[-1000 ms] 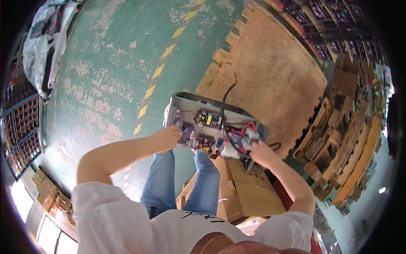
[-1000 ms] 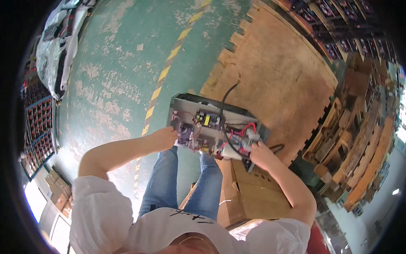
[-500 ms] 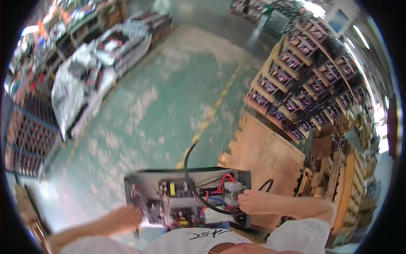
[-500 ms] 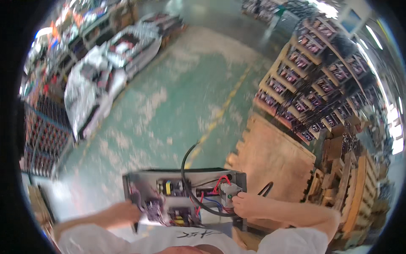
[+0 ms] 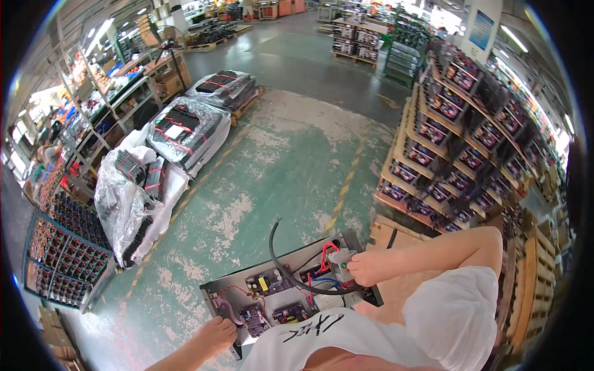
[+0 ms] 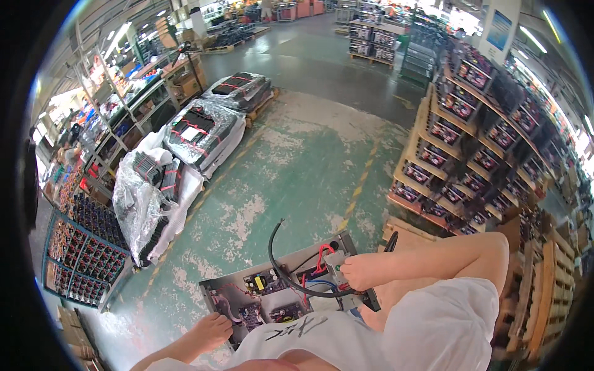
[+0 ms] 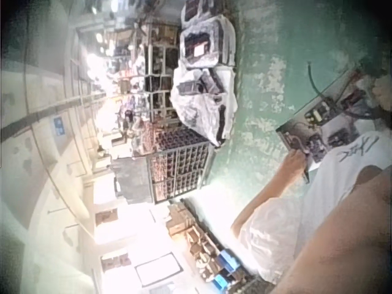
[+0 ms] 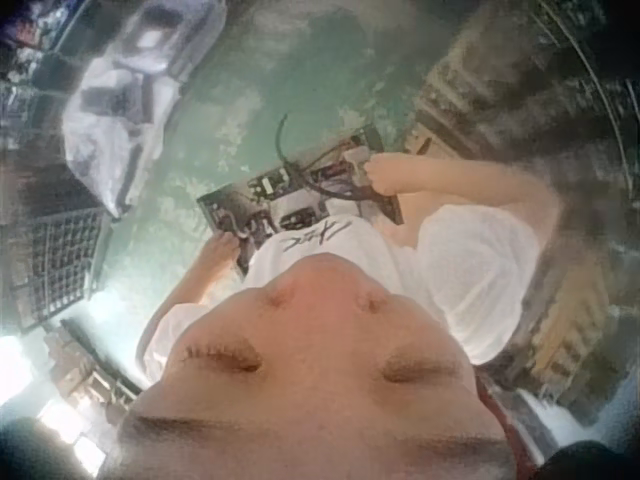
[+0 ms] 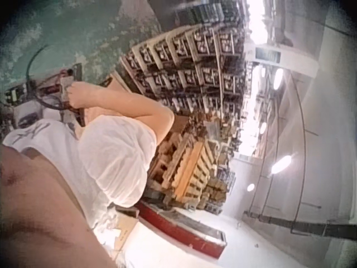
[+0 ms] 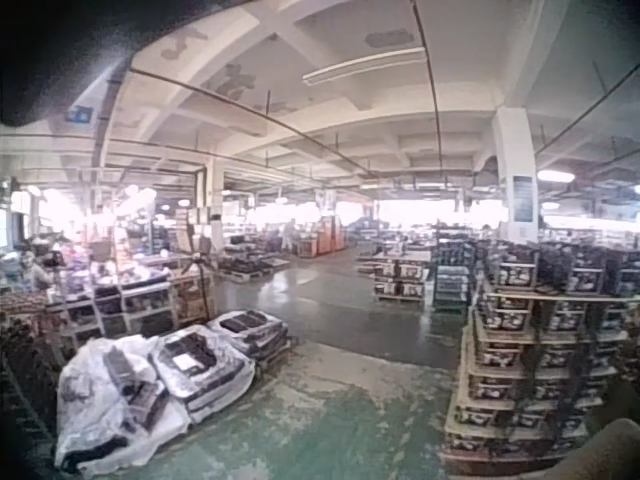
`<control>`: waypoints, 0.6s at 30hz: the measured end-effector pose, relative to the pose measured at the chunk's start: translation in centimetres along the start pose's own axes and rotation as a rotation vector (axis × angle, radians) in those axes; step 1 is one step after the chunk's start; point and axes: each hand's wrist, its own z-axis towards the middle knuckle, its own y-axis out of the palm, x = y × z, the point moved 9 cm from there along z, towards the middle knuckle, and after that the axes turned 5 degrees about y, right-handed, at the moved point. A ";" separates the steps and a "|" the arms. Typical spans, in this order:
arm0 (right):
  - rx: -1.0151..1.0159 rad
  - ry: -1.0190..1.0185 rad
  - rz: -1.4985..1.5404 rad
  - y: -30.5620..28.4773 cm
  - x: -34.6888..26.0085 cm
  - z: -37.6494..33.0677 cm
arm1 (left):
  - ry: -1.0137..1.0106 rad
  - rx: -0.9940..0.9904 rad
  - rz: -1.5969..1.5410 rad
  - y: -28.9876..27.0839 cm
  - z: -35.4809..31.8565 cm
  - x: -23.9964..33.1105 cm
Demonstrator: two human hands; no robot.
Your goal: The person assembles an electronic device on a wooden pallet in a warehouse. They connect internal wires, secure a metal casing with screws, and attach a black front panel to the unit.
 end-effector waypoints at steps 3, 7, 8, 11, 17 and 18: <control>-0.109 -0.036 -0.034 3.7 8.7 -0.8 | -0.004 -0.011 0.027 0.0 5.0 -7.5; -0.096 -0.056 -0.074 6.5 20.6 -2.9 | -0.051 -0.023 0.071 -2.9 11.4 -17.0; -0.100 -0.069 -0.078 6.3 23.3 -3.0 | -0.081 -0.039 0.066 -3.8 12.1 -18.5; -0.082 -0.076 -0.147 5.6 33.4 -3.4 | -0.124 -0.019 0.078 -5.0 15.6 -26.0; -0.137 -0.058 -0.147 8.2 50.8 -4.9 | -0.064 0.015 0.088 -5.2 24.5 -43.2; -0.159 -0.022 -0.123 9.1 53.3 -5.7 | -0.027 0.027 0.083 -5.5 26.5 -46.8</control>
